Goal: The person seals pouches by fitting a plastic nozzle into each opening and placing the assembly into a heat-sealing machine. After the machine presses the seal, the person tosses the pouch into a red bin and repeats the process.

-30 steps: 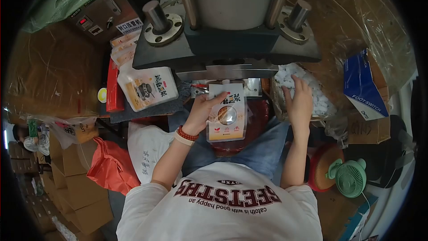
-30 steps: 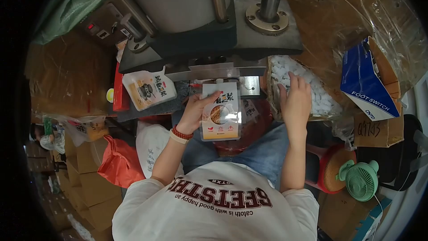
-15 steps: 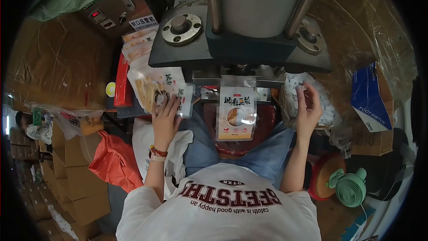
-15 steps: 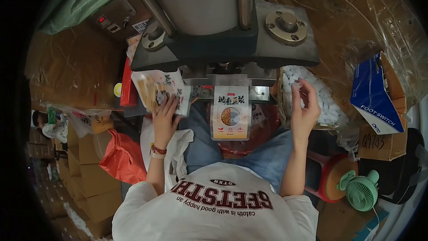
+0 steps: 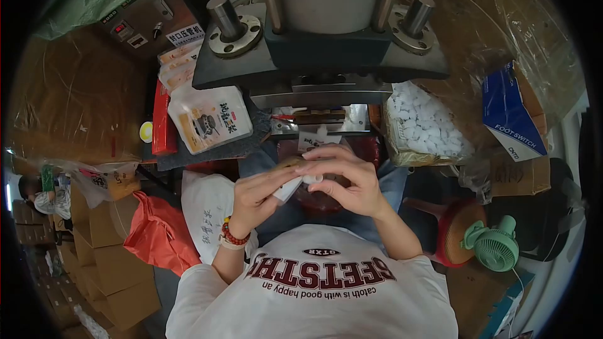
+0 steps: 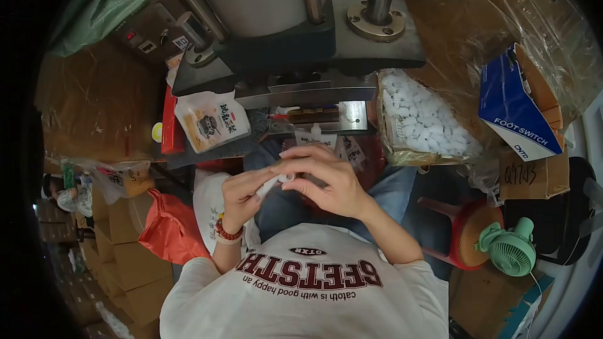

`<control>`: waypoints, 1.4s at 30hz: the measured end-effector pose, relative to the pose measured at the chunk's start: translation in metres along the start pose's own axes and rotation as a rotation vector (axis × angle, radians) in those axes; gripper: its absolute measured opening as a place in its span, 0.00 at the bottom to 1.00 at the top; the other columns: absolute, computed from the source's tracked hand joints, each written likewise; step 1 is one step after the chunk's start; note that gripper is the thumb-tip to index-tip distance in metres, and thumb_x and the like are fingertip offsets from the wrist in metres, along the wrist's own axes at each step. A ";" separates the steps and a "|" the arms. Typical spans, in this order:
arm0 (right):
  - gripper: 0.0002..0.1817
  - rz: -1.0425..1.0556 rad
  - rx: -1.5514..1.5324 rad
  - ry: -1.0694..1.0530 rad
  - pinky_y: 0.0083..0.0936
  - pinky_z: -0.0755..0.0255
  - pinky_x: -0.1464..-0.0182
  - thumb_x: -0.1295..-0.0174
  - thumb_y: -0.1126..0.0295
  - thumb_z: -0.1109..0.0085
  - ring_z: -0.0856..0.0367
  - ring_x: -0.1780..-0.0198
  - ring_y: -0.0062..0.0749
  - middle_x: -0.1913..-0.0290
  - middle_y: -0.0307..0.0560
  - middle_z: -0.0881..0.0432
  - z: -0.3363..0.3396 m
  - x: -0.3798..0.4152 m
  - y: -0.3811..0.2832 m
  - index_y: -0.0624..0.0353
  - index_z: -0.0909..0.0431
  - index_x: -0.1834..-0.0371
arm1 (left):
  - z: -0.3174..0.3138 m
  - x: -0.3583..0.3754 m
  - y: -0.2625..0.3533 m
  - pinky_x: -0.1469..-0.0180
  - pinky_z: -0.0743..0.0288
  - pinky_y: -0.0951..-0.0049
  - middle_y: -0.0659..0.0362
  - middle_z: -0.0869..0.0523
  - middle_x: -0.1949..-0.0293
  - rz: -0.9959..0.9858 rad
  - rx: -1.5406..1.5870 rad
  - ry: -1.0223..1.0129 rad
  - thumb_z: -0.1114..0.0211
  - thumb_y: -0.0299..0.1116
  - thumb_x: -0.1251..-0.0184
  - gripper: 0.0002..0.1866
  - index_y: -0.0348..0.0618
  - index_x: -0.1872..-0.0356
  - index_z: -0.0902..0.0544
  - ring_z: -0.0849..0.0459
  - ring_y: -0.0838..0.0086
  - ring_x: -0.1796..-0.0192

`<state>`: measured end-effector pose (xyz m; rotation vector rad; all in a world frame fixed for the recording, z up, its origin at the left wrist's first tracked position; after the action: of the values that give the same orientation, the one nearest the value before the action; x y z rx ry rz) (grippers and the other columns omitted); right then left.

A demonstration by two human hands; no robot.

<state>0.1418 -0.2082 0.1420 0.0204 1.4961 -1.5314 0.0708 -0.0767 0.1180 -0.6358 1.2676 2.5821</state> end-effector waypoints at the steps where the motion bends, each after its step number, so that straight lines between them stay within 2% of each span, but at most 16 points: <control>1: 0.16 -0.059 -0.045 0.006 0.34 0.25 0.46 0.47 0.79 0.34 0.20 0.46 0.41 0.52 0.48 0.16 0.003 0.001 0.006 0.62 0.18 0.54 | -0.008 0.000 -0.003 0.57 0.20 0.74 0.54 0.12 0.61 0.000 0.002 -0.001 0.40 0.18 0.51 0.19 0.40 0.56 0.14 0.12 0.67 0.61; 3: 0.17 -0.287 -0.099 0.060 0.32 0.28 0.44 0.44 0.78 0.36 0.20 0.46 0.37 0.49 0.49 0.18 0.006 0.012 0.032 0.63 0.21 0.50 | -0.046 0.006 -0.051 0.65 0.22 0.80 0.56 0.11 0.67 0.371 0.321 -0.070 0.35 0.27 0.39 0.08 0.37 0.60 0.13 0.15 0.79 0.70; 4: 0.17 -0.293 0.060 0.140 0.29 0.29 0.44 0.42 0.77 0.36 0.20 0.47 0.35 0.48 0.48 0.19 0.021 0.013 0.035 0.63 0.23 0.49 | -0.059 0.007 -0.062 0.65 0.22 0.80 0.56 0.11 0.67 0.371 0.321 -0.069 0.35 0.27 0.39 0.08 0.37 0.60 0.13 0.15 0.79 0.70; 6: 0.17 -0.329 0.277 0.288 0.27 0.28 0.47 0.42 0.74 0.36 0.20 0.50 0.36 0.50 0.49 0.19 0.058 0.017 0.034 0.62 0.23 0.49 | -0.100 0.023 -0.109 0.67 0.25 0.83 0.59 0.12 0.71 0.775 0.691 -0.045 0.33 0.38 0.34 0.14 0.33 0.66 0.14 0.18 0.85 0.71; 9: 0.17 -0.429 0.516 0.465 0.32 0.28 0.50 0.42 0.71 0.36 0.21 0.50 0.43 0.52 0.52 0.19 0.129 0.032 0.033 0.61 0.24 0.49 | -0.104 0.000 -0.107 0.67 0.23 0.81 0.58 0.13 0.67 0.838 0.947 0.059 0.33 0.35 0.34 0.13 0.32 0.65 0.15 0.16 0.81 0.69; 13: 0.15 -0.472 1.197 0.321 0.38 0.29 0.53 0.41 0.69 0.38 0.24 0.55 0.51 0.56 0.54 0.20 0.151 0.032 0.059 0.62 0.22 0.53 | -0.110 -0.019 -0.121 0.64 0.21 0.78 0.55 0.13 0.64 0.898 1.104 0.064 0.32 0.34 0.36 0.13 0.30 0.62 0.16 0.14 0.78 0.66; 15: 0.15 -0.541 1.183 0.286 0.39 0.29 0.53 0.42 0.69 0.38 0.24 0.55 0.51 0.56 0.55 0.21 0.146 0.048 0.090 0.63 0.22 0.53 | -0.114 -0.022 -0.120 0.63 0.21 0.78 0.55 0.13 0.65 0.913 1.154 0.042 0.31 0.37 0.37 0.15 0.30 0.63 0.17 0.14 0.78 0.66; 18: 0.15 -0.592 1.127 0.223 0.38 0.28 0.55 0.42 0.71 0.38 0.22 0.57 0.51 0.58 0.56 0.21 0.148 0.057 0.106 0.64 0.22 0.53 | -0.110 -0.020 -0.124 0.63 0.22 0.79 0.57 0.13 0.65 0.898 1.015 -0.004 0.32 0.37 0.36 0.15 0.31 0.63 0.17 0.15 0.79 0.66; 20: 0.15 -0.580 1.092 0.216 0.37 0.27 0.57 0.42 0.72 0.38 0.20 0.60 0.49 0.59 0.57 0.21 0.148 0.058 0.103 0.65 0.23 0.52 | -0.090 -0.013 -0.131 0.54 0.23 0.71 0.52 0.15 0.55 0.887 0.859 -0.102 0.30 0.43 0.39 0.22 0.33 0.53 0.19 0.16 0.71 0.55; 22: 0.14 -0.591 1.033 0.223 0.36 0.26 0.60 0.42 0.75 0.39 0.19 0.65 0.49 0.60 0.57 0.21 0.149 0.061 0.102 0.66 0.22 0.53 | 0.008 -0.027 -0.103 0.41 0.31 0.62 0.49 0.23 0.41 0.359 -0.391 0.257 0.28 0.49 0.44 0.34 0.39 0.40 0.26 0.25 0.59 0.39; 24: 0.13 -0.577 0.982 0.214 0.37 0.26 0.57 0.43 0.76 0.40 0.20 0.61 0.51 0.59 0.57 0.21 0.145 0.053 0.096 0.67 0.22 0.54 | 0.034 -0.021 -0.087 0.34 0.40 0.58 0.51 0.31 0.33 0.348 -1.120 0.151 0.26 0.53 0.50 0.44 0.44 0.33 0.32 0.37 0.52 0.30; 26: 0.13 -0.560 0.925 0.200 0.38 0.26 0.54 0.43 0.77 0.41 0.21 0.58 0.53 0.59 0.56 0.20 0.140 0.049 0.092 0.67 0.22 0.54 | 0.042 0.012 -0.120 0.31 0.42 0.57 0.54 0.32 0.32 0.420 -1.113 0.048 0.28 0.43 0.47 0.39 0.47 0.33 0.32 0.37 0.55 0.29; 29: 0.12 -0.366 0.935 0.371 0.33 0.25 0.57 0.44 0.81 0.42 0.19 0.60 0.48 0.60 0.54 0.18 0.136 0.039 0.060 0.68 0.22 0.55 | 0.027 0.036 -0.110 0.39 0.29 0.62 0.57 0.20 0.42 0.139 -0.742 -0.073 0.38 0.19 0.54 0.30 0.50 0.44 0.21 0.23 0.59 0.39; 32: 0.12 -0.296 0.208 0.458 0.20 0.26 0.57 0.43 0.81 0.40 0.17 0.60 0.28 0.55 0.50 0.16 0.097 0.031 0.029 0.69 0.21 0.55 | 0.038 0.037 -0.103 0.47 0.22 0.67 0.57 0.14 0.52 0.365 -0.337 0.071 0.41 0.16 0.56 0.24 0.46 0.53 0.16 0.16 0.60 0.48; 36: 0.11 0.100 0.405 0.120 0.32 0.27 0.49 0.47 0.74 0.33 0.17 0.55 0.38 0.60 0.48 0.14 0.007 -0.004 -0.014 0.64 0.18 0.62 | 0.028 0.012 -0.045 0.48 0.22 0.67 0.55 0.13 0.56 0.129 -0.230 0.210 0.44 0.15 0.58 0.22 0.41 0.58 0.14 0.15 0.62 0.49; 42: 0.13 0.157 0.270 0.041 0.42 0.37 0.39 0.51 0.67 0.29 0.17 0.50 0.35 0.61 0.43 0.14 -0.009 -0.008 -0.030 0.59 0.18 0.63 | 0.012 -0.006 0.009 0.52 0.20 0.69 0.55 0.12 0.57 -0.078 -0.060 0.070 0.40 0.18 0.56 0.19 0.39 0.58 0.14 0.13 0.61 0.54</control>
<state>0.1224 -0.2027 0.1673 0.3218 1.2770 -1.6011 0.0697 -0.0730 0.1340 -0.7773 1.1647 2.5637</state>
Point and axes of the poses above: each hand's wrist, its own x-axis away from the middle knuckle, its own z-axis out of the back of the hand, y = z × x, the point moved 10 cm from there along -x, towards the middle knuckle
